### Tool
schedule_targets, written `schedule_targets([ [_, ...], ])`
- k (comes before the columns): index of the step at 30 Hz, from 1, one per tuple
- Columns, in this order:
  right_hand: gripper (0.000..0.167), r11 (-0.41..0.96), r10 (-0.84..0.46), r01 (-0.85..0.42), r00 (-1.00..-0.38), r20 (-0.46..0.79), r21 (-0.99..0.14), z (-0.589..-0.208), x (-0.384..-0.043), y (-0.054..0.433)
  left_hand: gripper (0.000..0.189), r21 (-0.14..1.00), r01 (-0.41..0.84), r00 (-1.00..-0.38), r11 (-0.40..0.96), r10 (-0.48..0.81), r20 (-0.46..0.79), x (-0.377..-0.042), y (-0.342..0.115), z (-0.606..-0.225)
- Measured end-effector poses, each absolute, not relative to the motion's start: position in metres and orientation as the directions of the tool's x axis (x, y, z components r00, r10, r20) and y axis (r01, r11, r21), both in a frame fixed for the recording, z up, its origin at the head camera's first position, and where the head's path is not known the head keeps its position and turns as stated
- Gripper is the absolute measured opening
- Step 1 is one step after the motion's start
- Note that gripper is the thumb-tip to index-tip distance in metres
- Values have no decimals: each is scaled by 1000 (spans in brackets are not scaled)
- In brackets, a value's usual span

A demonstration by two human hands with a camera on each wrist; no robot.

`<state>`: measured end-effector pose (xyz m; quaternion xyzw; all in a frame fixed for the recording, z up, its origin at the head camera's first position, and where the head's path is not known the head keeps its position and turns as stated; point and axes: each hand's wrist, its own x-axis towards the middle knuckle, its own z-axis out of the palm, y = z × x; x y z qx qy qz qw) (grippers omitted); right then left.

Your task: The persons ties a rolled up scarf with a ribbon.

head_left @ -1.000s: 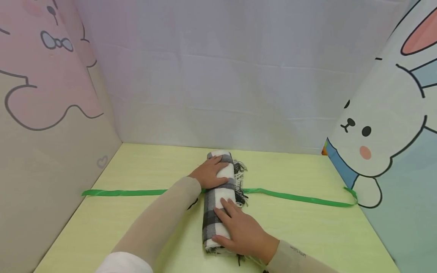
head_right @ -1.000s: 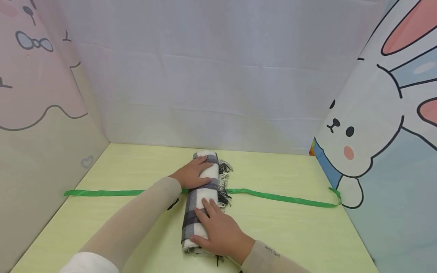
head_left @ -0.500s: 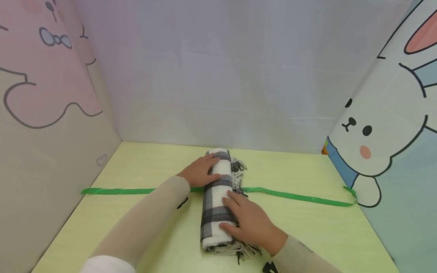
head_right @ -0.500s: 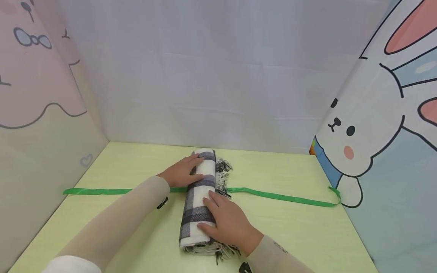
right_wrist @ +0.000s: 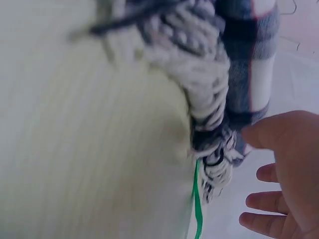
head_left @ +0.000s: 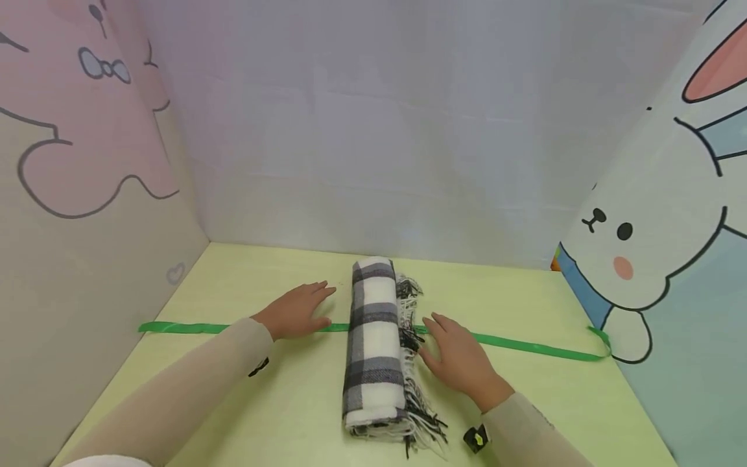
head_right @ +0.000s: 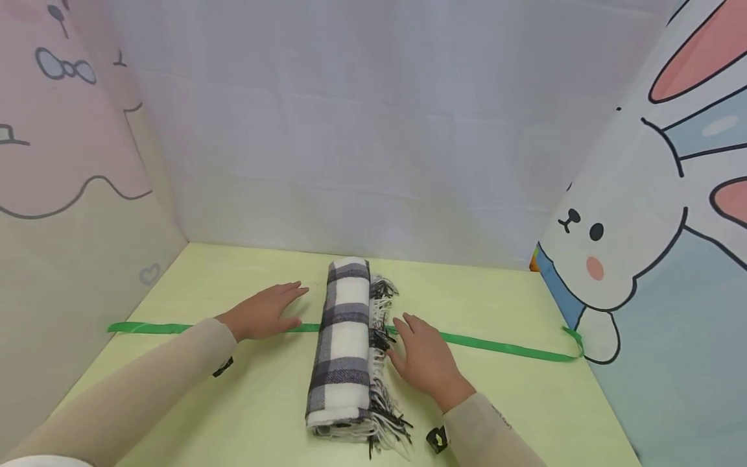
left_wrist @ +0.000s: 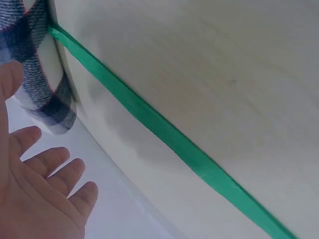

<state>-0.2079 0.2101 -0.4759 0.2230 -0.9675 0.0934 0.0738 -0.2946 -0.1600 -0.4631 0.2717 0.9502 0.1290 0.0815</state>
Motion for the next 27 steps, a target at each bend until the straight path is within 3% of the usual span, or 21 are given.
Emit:
schedule_targets([
  [7, 57, 888, -452, -460, -869, 202, 6, -483, -230, 216, 70, 268, 471, -861, 840, 505, -69, -271, -163, -463],
  [16, 29, 893, -449, -450, -883, 137, 28, -488, -248, 214, 49, 211, 501, -855, 839, 518, -29, -271, -145, -478],
  [27, 8, 873, -488, -478, -864, 122, 99, -497, -261, 214, 36, 299, 447, -874, 843, 482, -51, -280, -132, -491],
])
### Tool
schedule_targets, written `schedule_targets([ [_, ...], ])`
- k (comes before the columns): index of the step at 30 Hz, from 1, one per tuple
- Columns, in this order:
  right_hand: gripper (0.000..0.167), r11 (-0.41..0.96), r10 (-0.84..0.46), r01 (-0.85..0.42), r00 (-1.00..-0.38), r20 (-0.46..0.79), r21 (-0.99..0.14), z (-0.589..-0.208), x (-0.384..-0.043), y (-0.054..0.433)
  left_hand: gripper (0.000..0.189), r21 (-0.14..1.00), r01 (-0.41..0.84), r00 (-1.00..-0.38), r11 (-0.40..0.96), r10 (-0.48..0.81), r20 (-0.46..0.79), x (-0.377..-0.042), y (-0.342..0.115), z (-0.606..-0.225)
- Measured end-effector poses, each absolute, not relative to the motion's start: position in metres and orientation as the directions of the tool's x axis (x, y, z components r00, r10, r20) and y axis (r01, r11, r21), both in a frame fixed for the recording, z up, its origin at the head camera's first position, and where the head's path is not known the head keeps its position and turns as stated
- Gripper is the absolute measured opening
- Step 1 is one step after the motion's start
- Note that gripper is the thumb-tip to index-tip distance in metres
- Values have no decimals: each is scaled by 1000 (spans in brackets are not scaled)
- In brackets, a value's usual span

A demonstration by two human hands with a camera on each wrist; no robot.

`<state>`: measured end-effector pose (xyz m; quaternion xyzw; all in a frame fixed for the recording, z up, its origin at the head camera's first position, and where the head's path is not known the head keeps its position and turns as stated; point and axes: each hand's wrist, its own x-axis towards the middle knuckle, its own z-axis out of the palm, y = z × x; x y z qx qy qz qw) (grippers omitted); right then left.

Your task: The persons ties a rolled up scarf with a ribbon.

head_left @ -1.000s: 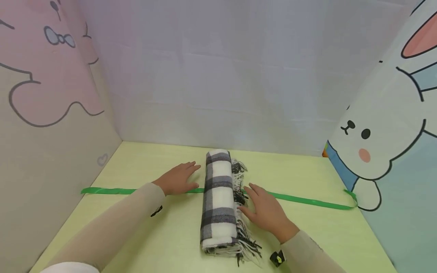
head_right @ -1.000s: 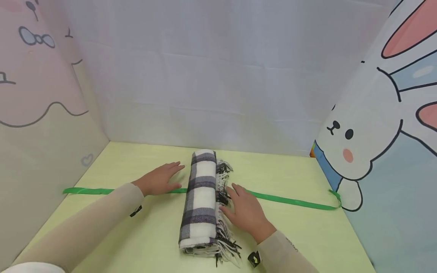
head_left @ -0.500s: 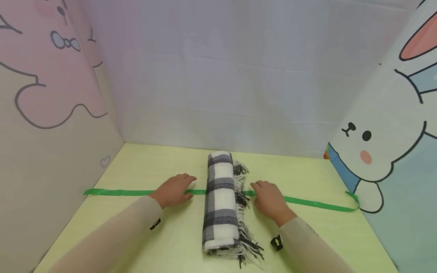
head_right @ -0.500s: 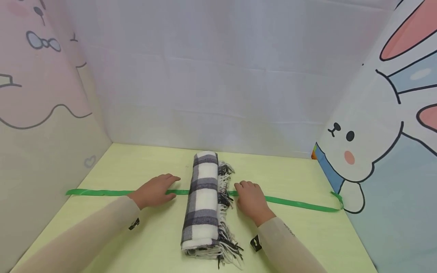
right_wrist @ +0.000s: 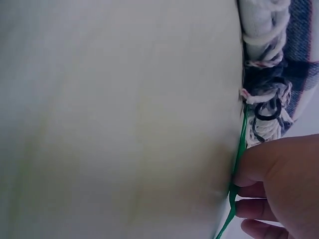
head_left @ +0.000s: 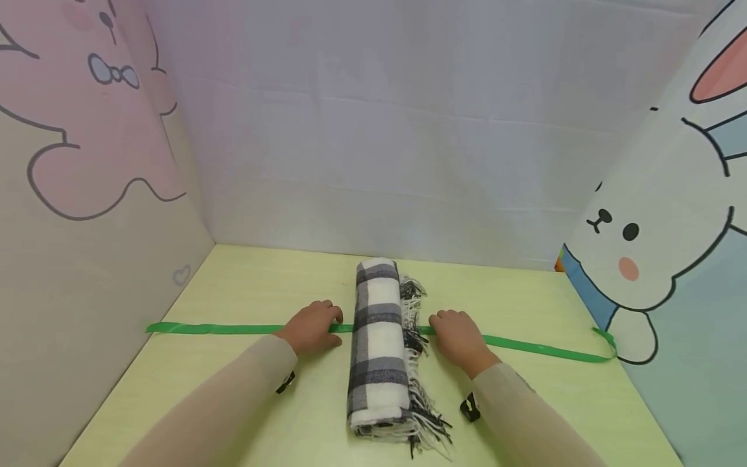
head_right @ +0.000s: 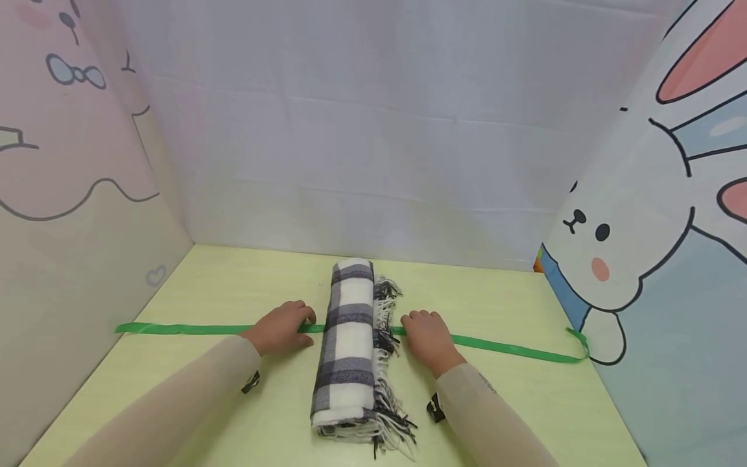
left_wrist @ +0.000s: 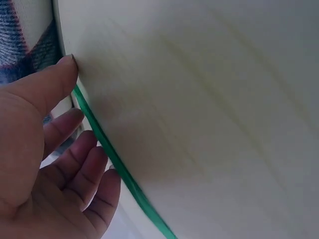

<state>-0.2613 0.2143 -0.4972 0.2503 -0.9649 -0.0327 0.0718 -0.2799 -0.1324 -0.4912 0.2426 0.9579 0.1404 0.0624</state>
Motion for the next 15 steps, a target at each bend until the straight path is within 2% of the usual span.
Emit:
schedule_targets([
  [8, 3, 872, -487, -479, -869, 89, 99, -497, -265, 215, 16, 381, 383, -886, 841, 451, -106, -283, -119, -484],
  [15, 9, 879, -475, -472, -877, 64, 68, -496, -268, 217, 19, 374, 387, -884, 843, 455, -112, -288, -117, -481],
])
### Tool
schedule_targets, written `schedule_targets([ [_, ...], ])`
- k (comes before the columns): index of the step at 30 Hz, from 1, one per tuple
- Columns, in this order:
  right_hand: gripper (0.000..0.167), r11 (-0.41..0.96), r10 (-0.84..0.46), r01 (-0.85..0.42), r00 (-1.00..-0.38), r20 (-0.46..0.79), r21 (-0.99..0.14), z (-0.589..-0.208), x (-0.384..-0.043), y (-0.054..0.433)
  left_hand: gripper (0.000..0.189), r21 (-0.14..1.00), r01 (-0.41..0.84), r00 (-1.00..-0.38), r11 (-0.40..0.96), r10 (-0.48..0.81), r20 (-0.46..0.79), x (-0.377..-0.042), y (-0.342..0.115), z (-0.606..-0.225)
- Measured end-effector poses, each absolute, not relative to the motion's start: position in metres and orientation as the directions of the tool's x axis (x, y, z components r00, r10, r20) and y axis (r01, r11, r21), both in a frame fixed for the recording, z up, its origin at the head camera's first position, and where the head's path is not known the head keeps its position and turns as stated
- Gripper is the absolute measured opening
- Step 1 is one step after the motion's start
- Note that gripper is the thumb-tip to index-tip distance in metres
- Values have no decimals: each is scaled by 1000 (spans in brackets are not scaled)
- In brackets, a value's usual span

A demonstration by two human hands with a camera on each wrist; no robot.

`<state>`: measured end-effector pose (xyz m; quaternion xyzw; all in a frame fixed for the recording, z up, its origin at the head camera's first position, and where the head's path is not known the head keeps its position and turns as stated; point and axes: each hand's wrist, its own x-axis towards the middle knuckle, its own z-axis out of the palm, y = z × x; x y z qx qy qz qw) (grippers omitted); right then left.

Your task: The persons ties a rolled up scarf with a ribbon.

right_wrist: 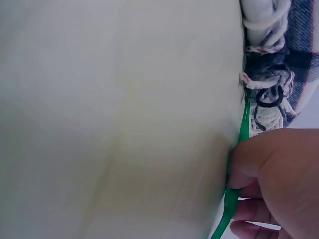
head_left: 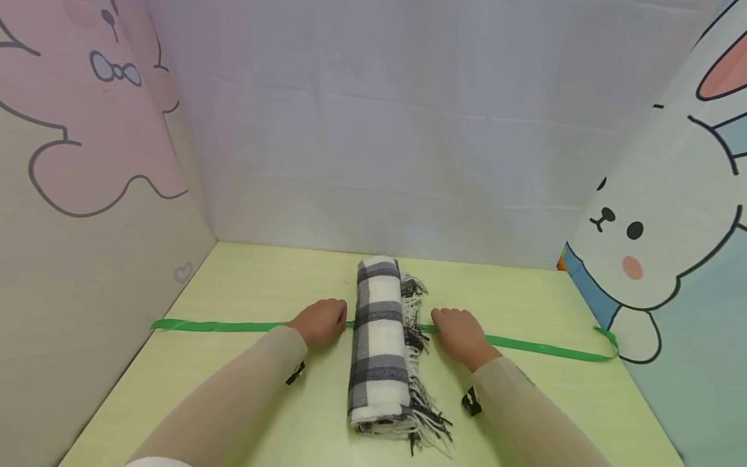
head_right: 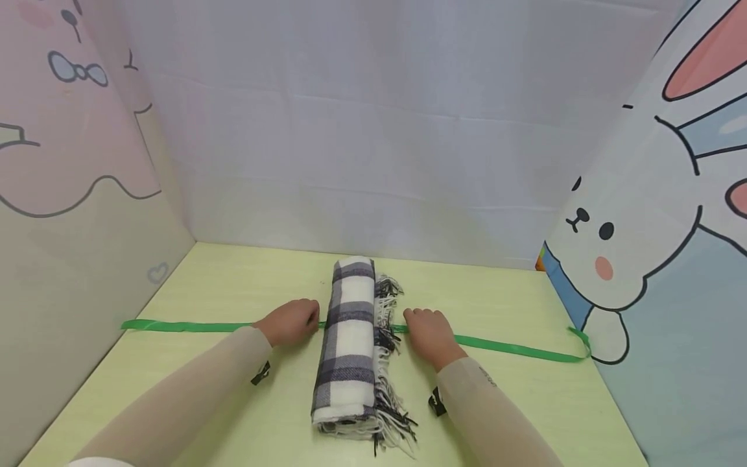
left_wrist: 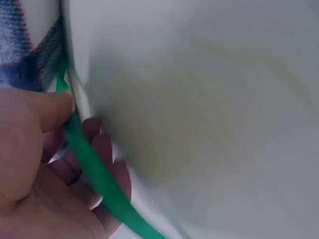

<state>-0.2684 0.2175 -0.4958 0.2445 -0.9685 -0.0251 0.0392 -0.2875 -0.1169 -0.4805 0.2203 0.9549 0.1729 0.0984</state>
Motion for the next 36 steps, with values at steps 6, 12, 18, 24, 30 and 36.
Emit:
schedule_targets([
  [6, 12, 895, -445, -439, -891, 86, 84, -492, -270, 220, 7, 401, 371, -876, 838, 459, -146, -293, -126, -477],
  [12, 4, 933, -358, -350, -927, 111, 91, -491, -269, 227, 17, 328, 391, -875, 860, 458, -156, -296, -142, -480],
  [18, 4, 977, -213, -213, -970, 119, 15, -491, -267, 236, 4, 294, 392, -882, 872, 447, -149, -298, -162, -478],
  [24, 12, 986, -29, -37, -998, 50, -160, -488, -265, 246, 3, 219, 353, -918, 910, 382, -107, -301, -186, -476],
  [30, 20, 981, 46, 47, -999, -12, -189, -483, -263, 248, 20, 144, 248, -966, 958, 256, -42, -296, -200, -476],
  [36, 21, 969, 35, 60, -993, -110, -241, -472, -253, 234, 16, 261, 98, -992, 960, 116, -58, -273, -186, -467],
])
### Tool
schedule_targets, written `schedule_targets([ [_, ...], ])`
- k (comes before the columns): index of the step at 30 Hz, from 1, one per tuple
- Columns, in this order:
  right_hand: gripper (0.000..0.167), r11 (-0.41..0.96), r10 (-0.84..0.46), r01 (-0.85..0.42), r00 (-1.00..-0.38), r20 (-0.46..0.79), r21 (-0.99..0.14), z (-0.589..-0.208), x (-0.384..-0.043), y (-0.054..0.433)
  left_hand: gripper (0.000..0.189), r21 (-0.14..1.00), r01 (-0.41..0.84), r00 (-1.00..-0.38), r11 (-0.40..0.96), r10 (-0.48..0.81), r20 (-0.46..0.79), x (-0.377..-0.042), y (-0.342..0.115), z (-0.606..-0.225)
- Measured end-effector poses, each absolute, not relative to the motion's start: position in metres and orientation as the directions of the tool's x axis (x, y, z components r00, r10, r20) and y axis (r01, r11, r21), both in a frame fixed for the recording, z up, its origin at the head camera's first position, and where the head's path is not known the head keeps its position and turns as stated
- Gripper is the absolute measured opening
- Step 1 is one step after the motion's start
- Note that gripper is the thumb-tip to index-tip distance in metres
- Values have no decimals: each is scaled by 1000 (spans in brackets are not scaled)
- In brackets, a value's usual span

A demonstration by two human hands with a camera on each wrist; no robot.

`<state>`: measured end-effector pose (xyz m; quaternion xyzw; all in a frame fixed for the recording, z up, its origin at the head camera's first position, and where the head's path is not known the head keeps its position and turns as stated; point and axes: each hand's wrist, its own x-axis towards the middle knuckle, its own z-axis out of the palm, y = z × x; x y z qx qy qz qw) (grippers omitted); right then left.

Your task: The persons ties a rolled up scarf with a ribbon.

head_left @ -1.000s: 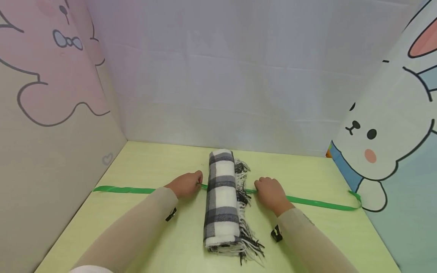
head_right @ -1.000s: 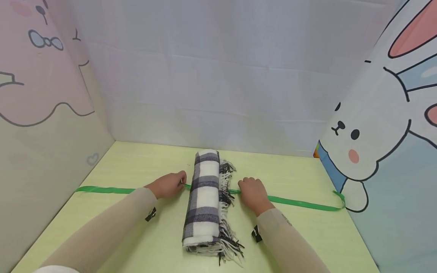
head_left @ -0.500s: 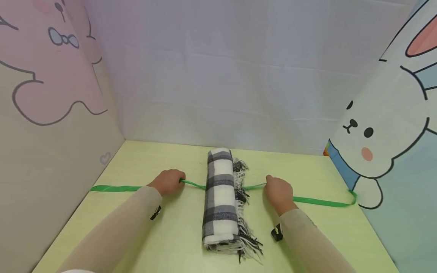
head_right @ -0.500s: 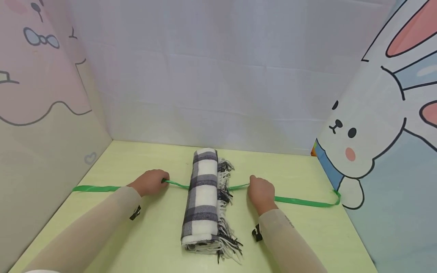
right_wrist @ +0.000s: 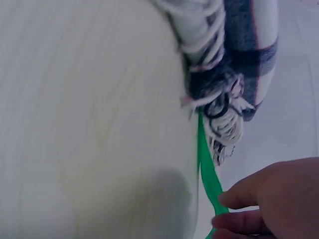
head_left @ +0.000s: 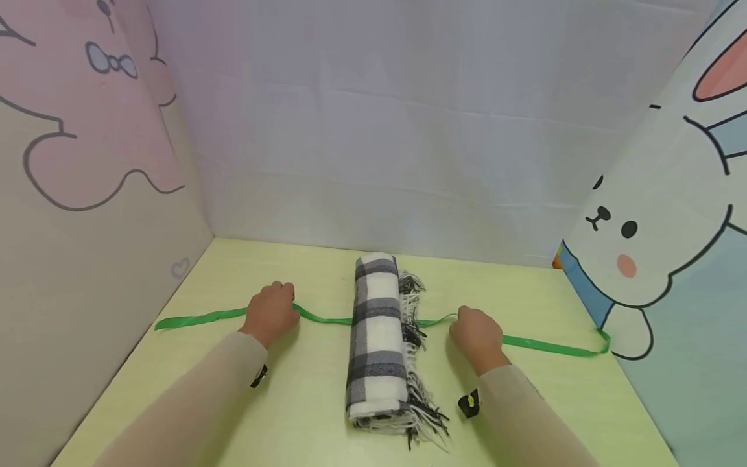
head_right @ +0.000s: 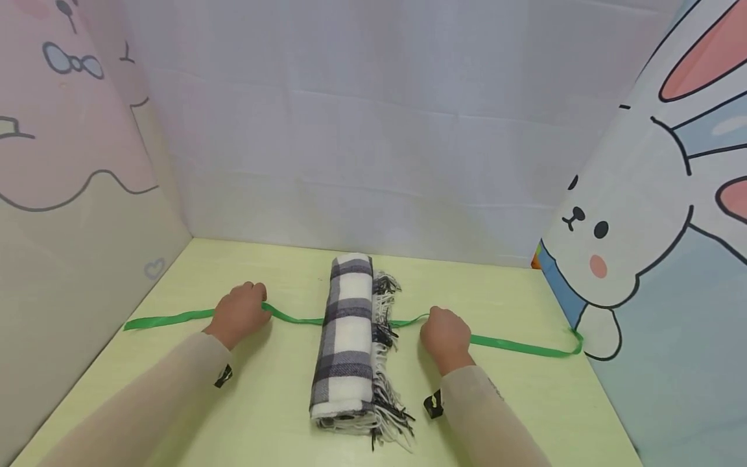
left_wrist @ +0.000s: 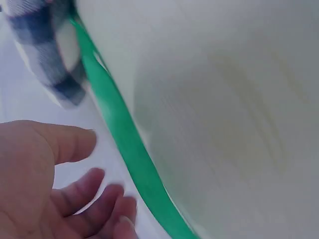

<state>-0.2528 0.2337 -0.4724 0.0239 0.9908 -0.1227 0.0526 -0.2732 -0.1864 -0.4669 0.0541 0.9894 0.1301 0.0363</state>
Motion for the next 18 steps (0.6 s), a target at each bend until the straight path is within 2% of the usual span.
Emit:
schedule_targets([
  [1, 30, 961, 29, 66, -990, -140, -269, -471, -251, 230, 20, 304, 65, -990, 950, 101, -103, -269, -181, -465],
  [3, 50, 937, 43, 110, -978, -204, -333, -471, -249, 224, 40, 380, -25, -978, 925, 56, -202, -264, -171, -466],
  [5, 64, 902, 70, 160, -971, -230, -401, -471, -251, 219, 59, 419, -109, -960, 902, 14, -281, -263, -162, -467],
  [9, 72, 841, 134, 242, -960, -247, -484, -477, -258, 212, 73, 386, -195, -945, 902, -68, -319, -269, -148, -476],
  [11, 69, 819, 152, 264, -956, -251, -509, -480, -261, 209, 72, 348, -220, -940, 911, -102, -326, -271, -142, -480],
  [14, 60, 796, 169, 285, -952, -255, -535, -485, -263, 205, 60, 322, -246, -936, 914, -139, -322, -273, -136, -483],
  [18, 51, 776, 167, 279, -956, -242, -566, -486, -264, 202, 41, 418, -269, -944, 868, -152, -293, -272, -130, -481],
])
